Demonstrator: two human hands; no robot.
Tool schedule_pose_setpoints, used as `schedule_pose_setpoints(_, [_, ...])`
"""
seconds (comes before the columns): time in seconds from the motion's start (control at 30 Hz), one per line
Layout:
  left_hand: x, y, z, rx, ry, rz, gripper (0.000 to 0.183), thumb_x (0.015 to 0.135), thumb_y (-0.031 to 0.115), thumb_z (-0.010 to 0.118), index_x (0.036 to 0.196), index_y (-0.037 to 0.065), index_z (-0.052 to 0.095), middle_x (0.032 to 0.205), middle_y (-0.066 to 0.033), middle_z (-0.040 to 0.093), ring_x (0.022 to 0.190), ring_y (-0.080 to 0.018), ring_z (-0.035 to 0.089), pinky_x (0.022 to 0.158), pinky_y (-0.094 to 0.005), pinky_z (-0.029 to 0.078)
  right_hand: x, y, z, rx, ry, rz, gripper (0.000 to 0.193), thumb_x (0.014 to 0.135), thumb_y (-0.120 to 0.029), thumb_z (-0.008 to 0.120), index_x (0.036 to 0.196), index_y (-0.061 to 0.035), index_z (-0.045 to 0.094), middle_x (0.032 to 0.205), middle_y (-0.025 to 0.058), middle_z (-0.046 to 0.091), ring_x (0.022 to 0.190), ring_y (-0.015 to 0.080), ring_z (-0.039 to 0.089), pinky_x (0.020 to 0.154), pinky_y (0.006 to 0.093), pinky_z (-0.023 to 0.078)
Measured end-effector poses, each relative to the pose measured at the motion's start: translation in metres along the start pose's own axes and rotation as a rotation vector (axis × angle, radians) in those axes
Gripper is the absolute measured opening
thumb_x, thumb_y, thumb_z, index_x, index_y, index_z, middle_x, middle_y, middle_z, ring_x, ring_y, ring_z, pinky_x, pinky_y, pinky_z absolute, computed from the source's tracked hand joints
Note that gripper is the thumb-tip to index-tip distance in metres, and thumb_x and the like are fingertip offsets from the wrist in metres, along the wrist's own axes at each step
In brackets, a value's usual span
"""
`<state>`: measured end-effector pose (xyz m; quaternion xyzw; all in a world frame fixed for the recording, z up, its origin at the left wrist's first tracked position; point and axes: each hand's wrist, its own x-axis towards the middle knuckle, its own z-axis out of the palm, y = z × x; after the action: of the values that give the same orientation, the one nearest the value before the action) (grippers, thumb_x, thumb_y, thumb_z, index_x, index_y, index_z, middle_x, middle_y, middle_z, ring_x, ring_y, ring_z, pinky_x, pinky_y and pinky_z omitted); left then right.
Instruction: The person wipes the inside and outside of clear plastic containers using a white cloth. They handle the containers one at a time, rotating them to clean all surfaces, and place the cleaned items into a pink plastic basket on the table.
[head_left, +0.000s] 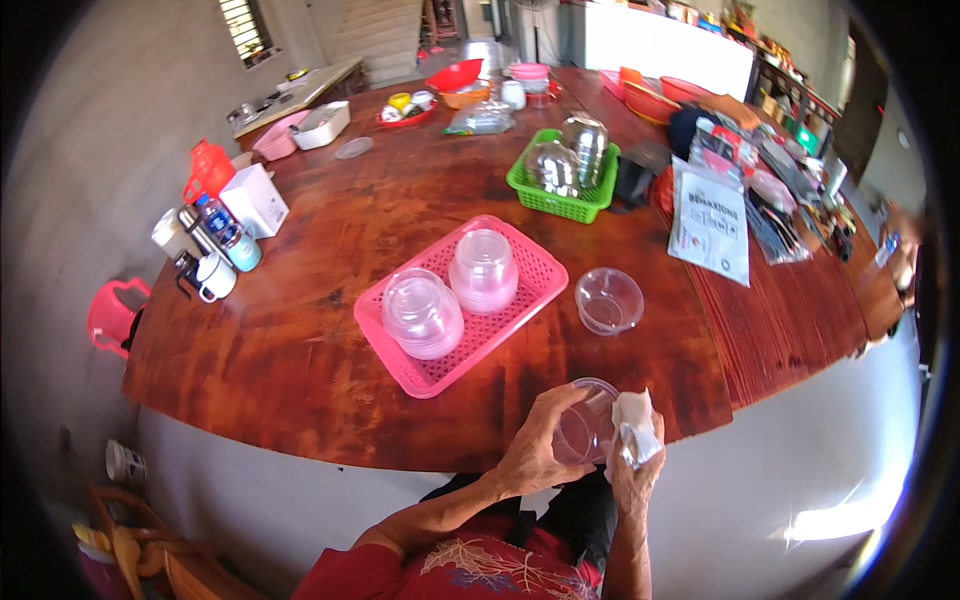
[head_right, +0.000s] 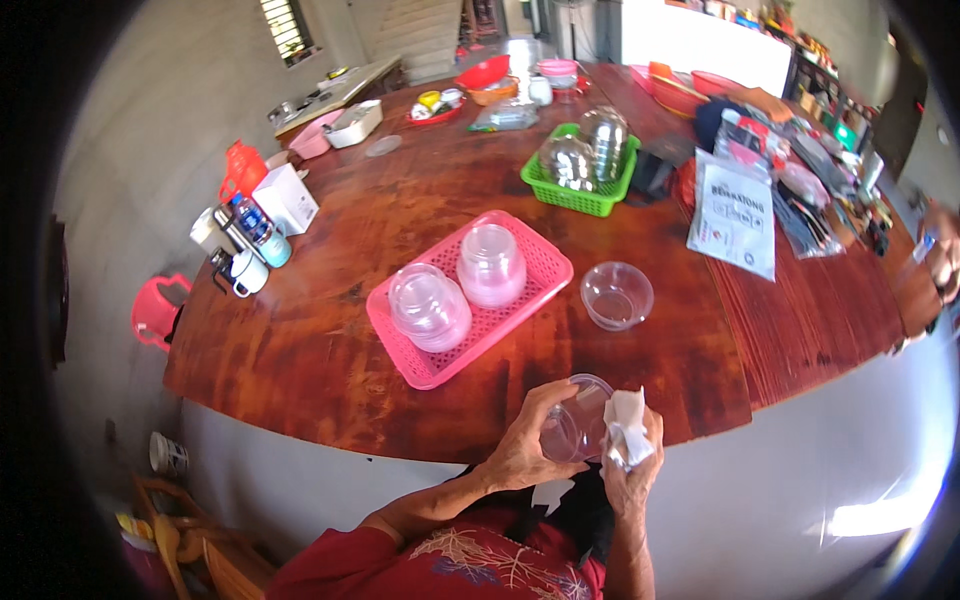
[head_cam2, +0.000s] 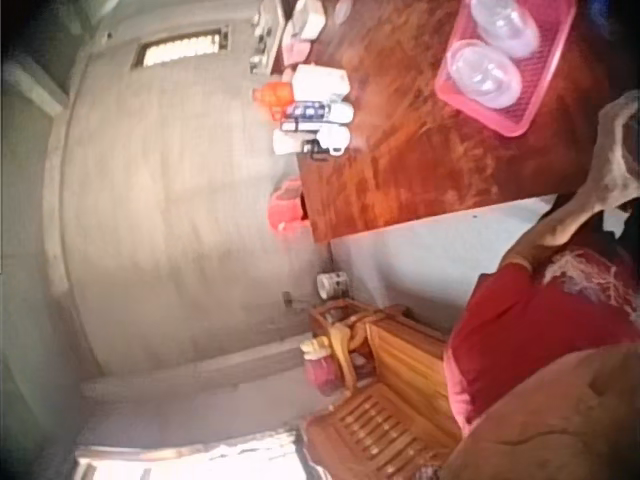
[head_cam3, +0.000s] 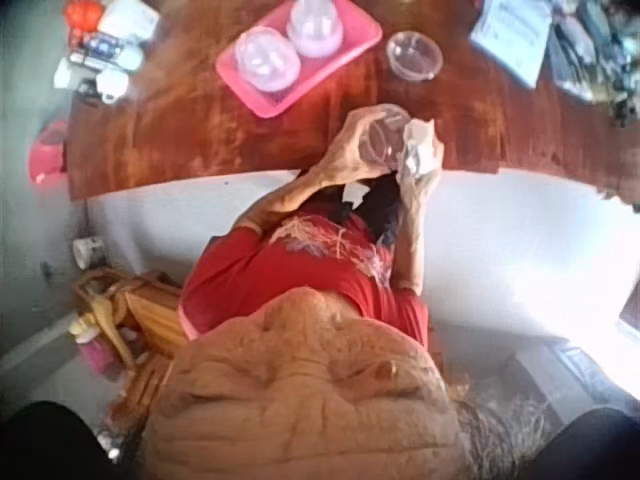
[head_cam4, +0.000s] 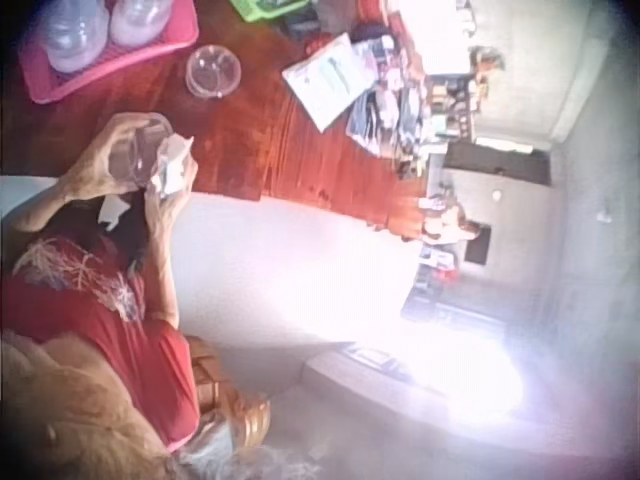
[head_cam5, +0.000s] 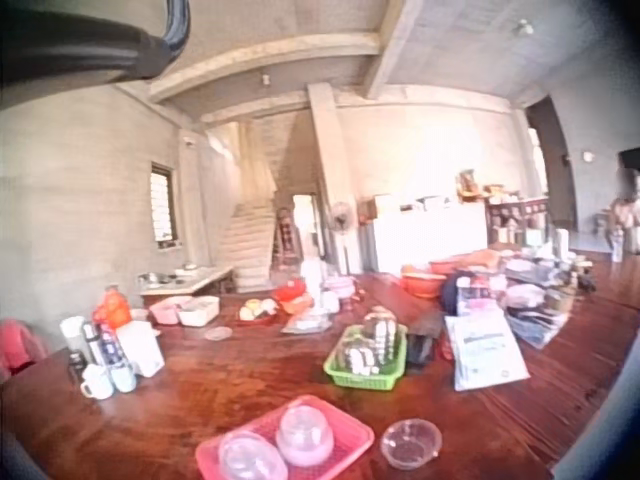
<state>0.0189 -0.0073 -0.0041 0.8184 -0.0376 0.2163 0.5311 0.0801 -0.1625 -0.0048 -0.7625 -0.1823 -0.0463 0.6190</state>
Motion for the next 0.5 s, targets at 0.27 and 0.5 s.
schedule_pose_setpoints(0.27, [0.002, -0.005, -0.026, -0.029, 0.109, 0.006, 0.101, 0.062, 0.016, 0.086, 0.139, 0.010, 0.020, 0.140, -0.0176, 0.026, 0.131, -0.0324, 0.032, 0.096, -0.0471, 0.045, 0.000, 0.015, 0.007, 0.300, -0.006, 0.323, 0.028, 0.086, -0.003, 0.058, 0.114, 0.0011, 0.058, 0.096, 0.0065, 0.062, 0.084, 0.0168, 0.062, 0.069, 0.0279, 0.051])
schedule_pose_setpoints(0.5, [0.022, 0.028, -0.083, 0.375, 0.239, 0.059, 0.092, 0.060, 0.019, 0.085, 0.137, 0.009, 0.034, 0.140, -0.0171, 0.028, 0.131, -0.0334, 0.031, 0.096, -0.0454, 0.043, 0.029, 0.060, 0.030, -0.110, 0.023, -0.171, 0.030, 0.079, -0.004, 0.065, 0.108, -0.0025, 0.059, 0.098, 0.0152, 0.062, 0.088, 0.0294, 0.064, 0.074, 0.0359, 0.052])
